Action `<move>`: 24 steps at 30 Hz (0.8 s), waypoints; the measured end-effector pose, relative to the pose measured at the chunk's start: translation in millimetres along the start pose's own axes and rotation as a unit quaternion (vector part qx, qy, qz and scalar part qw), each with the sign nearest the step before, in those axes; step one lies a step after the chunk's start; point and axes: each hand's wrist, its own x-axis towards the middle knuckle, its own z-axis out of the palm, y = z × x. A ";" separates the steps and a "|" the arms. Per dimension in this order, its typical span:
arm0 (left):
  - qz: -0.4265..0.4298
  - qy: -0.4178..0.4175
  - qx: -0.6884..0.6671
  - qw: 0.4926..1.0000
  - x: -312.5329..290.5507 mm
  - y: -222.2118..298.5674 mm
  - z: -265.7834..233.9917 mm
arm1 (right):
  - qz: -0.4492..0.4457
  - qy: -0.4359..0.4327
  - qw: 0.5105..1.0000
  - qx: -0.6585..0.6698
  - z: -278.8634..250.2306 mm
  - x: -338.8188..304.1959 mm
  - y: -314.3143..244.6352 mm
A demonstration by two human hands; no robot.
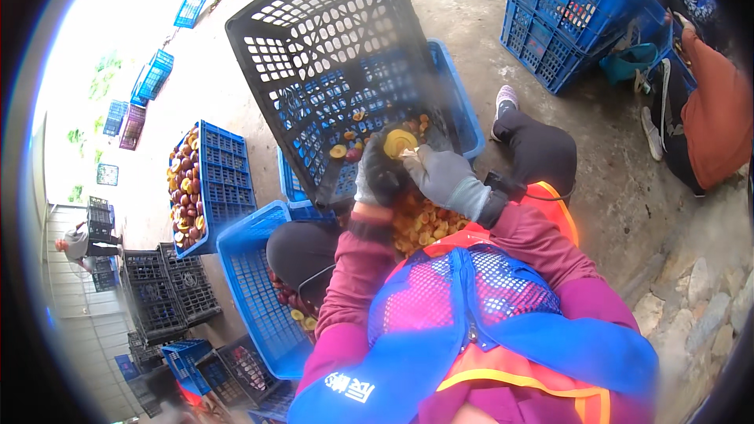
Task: Peeling and pitting fruits, placing flesh into a bowl and skins into a crate.
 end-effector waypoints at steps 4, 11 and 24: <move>-0.096 0.062 -0.172 0.978 -10.6 -14.2 5.4 | -0.003 -0.048 0.998 -0.038 3.0 -11.9 -9.9; -0.346 0.080 -0.509 0.784 -16.1 -41.3 1.3 | 0.069 -0.199 0.949 0.234 14.0 -27.2 0.2; -0.317 -0.058 0.510 0.797 133.9 -226.0 -129.3 | 0.059 -0.414 0.901 -0.117 38.1 -37.1 60.6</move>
